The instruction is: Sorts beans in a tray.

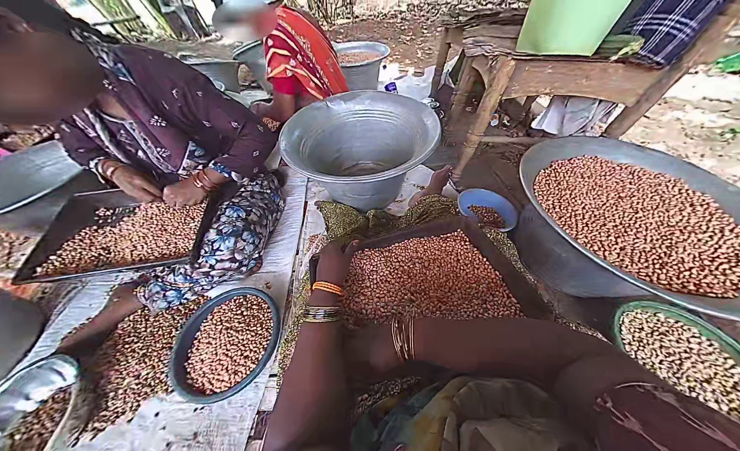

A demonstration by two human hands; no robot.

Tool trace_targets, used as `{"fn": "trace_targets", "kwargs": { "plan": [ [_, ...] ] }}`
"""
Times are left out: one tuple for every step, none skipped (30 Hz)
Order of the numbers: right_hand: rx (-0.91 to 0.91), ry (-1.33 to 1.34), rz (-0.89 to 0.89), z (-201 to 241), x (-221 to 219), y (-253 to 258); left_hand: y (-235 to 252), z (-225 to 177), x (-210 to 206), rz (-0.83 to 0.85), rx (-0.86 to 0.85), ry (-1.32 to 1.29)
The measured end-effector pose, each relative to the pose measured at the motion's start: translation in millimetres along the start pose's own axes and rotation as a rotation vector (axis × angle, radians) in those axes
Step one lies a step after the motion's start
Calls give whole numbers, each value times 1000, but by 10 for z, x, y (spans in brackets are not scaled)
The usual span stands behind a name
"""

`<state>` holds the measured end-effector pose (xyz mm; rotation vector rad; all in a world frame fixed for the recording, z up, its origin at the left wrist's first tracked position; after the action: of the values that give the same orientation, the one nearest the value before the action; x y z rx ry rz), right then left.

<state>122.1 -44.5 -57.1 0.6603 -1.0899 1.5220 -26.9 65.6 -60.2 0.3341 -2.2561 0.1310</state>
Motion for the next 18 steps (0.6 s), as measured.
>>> {"fn": "trace_targets", "kwargs": {
  "plan": [
    [-1,2,15,34,-13,-23,2,21,3,19,-4,1],
    [12,6,28,-7,-43,-52,0,36,9,39,-6,-2],
    [25,33,50,-95,-61,-106,-3,41,8,53,-12,-3],
    [26,74,72,-222,-78,-184,-7,27,-5,62,-28,-3],
    [-7,123,133,-317,-51,-302,-24,-12,-29,86,-49,-8],
    [-29,157,175,-426,-47,-431,-46,-58,-68,120,-92,-16],
    [-53,171,209,-524,-36,-570,-69,-104,-119,157,-161,-29],
    [-106,165,262,-602,0,-712,-92,-158,-175,211,-247,-43],
    [-177,148,325,-667,65,-849,-117,-221,-231,281,-336,-59],
    [-252,123,384,-723,151,-961,-133,-281,-294,357,-416,-55],
    [-326,95,431,-763,252,-1042,-147,-332,-368,423,-480,-26],
    [-387,64,435,-793,350,-1089,-160,-364,-440,468,-508,22],
    [-434,28,402,-822,447,-1098,-168,-384,-486,487,-488,82],
    [-467,-3,336,-858,537,-1070,-159,-388,-500,477,-436,135],
    [-481,-17,228,-911,596,-1015,-142,-383,-479,451,-368,188],
    [-500,7,97,-954,621,-947,-123,-371,-440,410,-295,226],
    [-507,45,-40,-994,609,-875,-104,-348,-391,354,-238,235],
    [-496,79,-165,-1058,552,-806,-87,-313,-342,294,-195,214]
  ]
}}
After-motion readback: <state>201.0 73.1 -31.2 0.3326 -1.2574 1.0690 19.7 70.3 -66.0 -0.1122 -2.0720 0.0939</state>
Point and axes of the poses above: each hand's wrist, its own y-axis towards the middle knuckle, its own x-axis out of the back of the hand, z = x × y, the point moved 2 cm from there along y, towards the middle knuckle, and after that the axes turned 4 degrees about -z, right-handed, at the moved point
